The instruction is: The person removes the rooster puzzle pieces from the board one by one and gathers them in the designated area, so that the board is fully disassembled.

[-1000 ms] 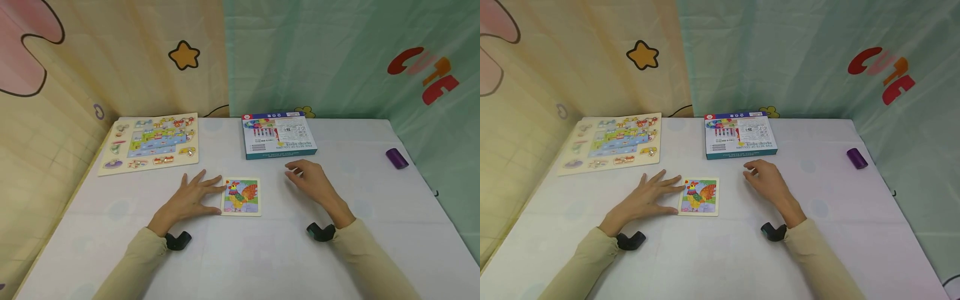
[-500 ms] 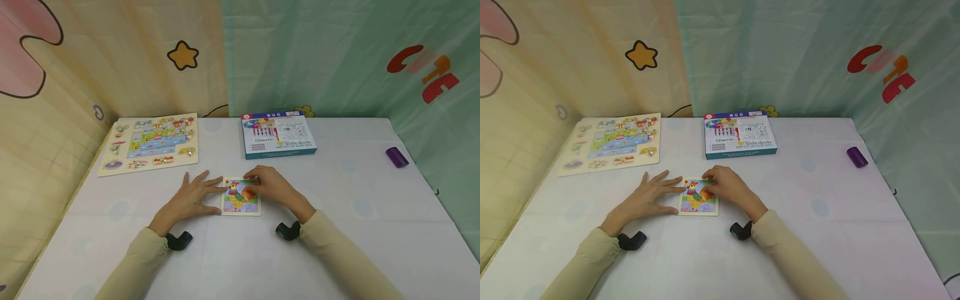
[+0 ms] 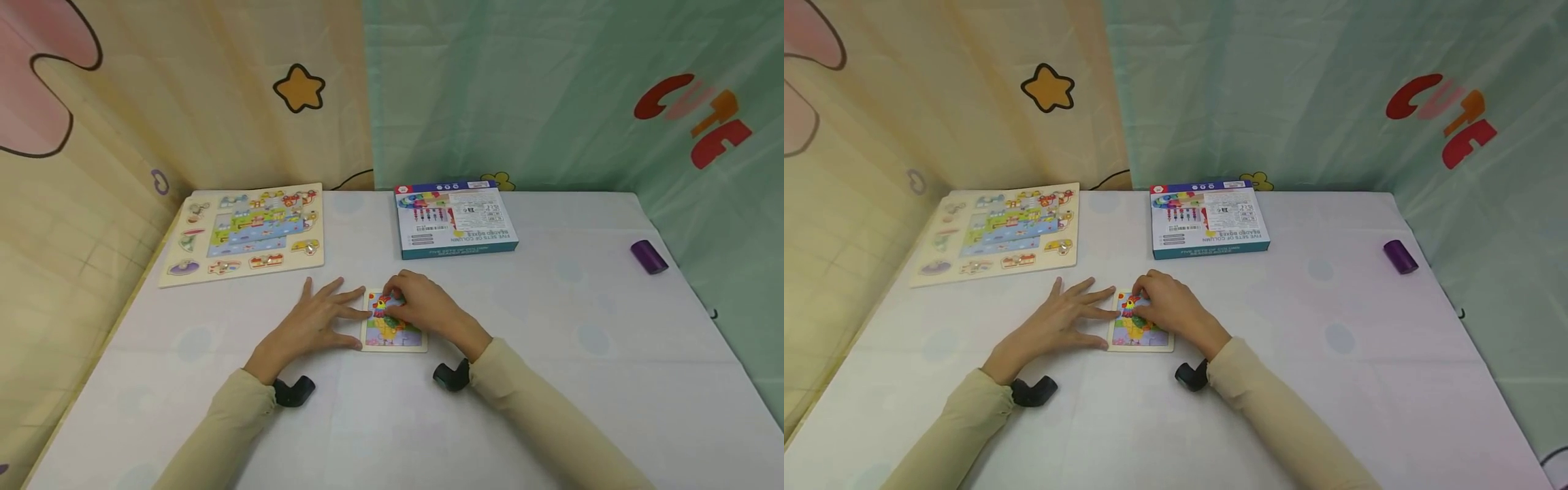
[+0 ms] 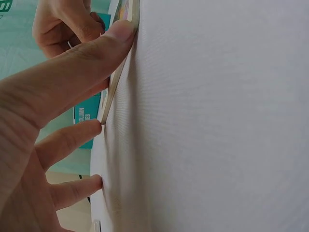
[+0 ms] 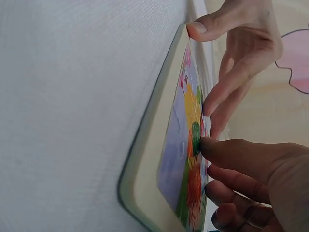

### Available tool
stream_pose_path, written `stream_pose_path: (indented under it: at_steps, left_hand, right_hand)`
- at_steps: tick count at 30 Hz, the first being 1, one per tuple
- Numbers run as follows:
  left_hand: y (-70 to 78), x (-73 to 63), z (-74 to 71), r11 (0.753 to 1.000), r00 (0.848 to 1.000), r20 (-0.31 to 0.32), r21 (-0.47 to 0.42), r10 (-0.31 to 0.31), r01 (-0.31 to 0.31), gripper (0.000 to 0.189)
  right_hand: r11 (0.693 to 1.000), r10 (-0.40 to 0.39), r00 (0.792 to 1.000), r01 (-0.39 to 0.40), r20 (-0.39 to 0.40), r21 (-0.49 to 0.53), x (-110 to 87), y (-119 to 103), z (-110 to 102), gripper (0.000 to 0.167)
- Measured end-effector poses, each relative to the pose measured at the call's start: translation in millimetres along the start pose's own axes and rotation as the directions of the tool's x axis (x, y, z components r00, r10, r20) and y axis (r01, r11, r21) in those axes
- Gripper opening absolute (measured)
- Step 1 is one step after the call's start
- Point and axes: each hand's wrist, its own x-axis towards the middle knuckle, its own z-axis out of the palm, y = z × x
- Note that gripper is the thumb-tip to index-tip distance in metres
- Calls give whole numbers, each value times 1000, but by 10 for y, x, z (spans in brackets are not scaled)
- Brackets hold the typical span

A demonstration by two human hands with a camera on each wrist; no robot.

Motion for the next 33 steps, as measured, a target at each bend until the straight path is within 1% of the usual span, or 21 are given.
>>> stream_pose_path:
  at_steps: [4,8,12,18,22,27,33]
  left_hand:
    - [6,10,-20,1000,1000,12,-17,4,-4,56]
    - [11,17,-45,1000,999,33,-31,2,-1,56]
    - [17,20,-73,999,999,35,-42,1,0,57]
    - [20,23,-77,999,999,38,-47,-4,6,57]
    - [23,19,-82,999,999,37,-39,8,-7,57]
    - [26,14,-74,999,998,63,-45,20,-17,57]
    - [37,30,-72,999,997,78,-50,12,-8,57]
  right_hand:
    - [1000,15,1000,-15,9,1,26,-18,-12,25]
    - [999,50,998,-50,32,-11,59,-47,-33,25]
    - [997,76,996,-75,51,-24,103,-79,-57,25]
    - [995,100,991,-101,87,3,144,-118,-74,25]
    - [992,117,986,-121,118,22,157,-151,-76,26]
    - [988,134,979,-144,151,52,163,-156,-74,28]
    - [988,125,980,-138,152,75,164,-113,-69,27]
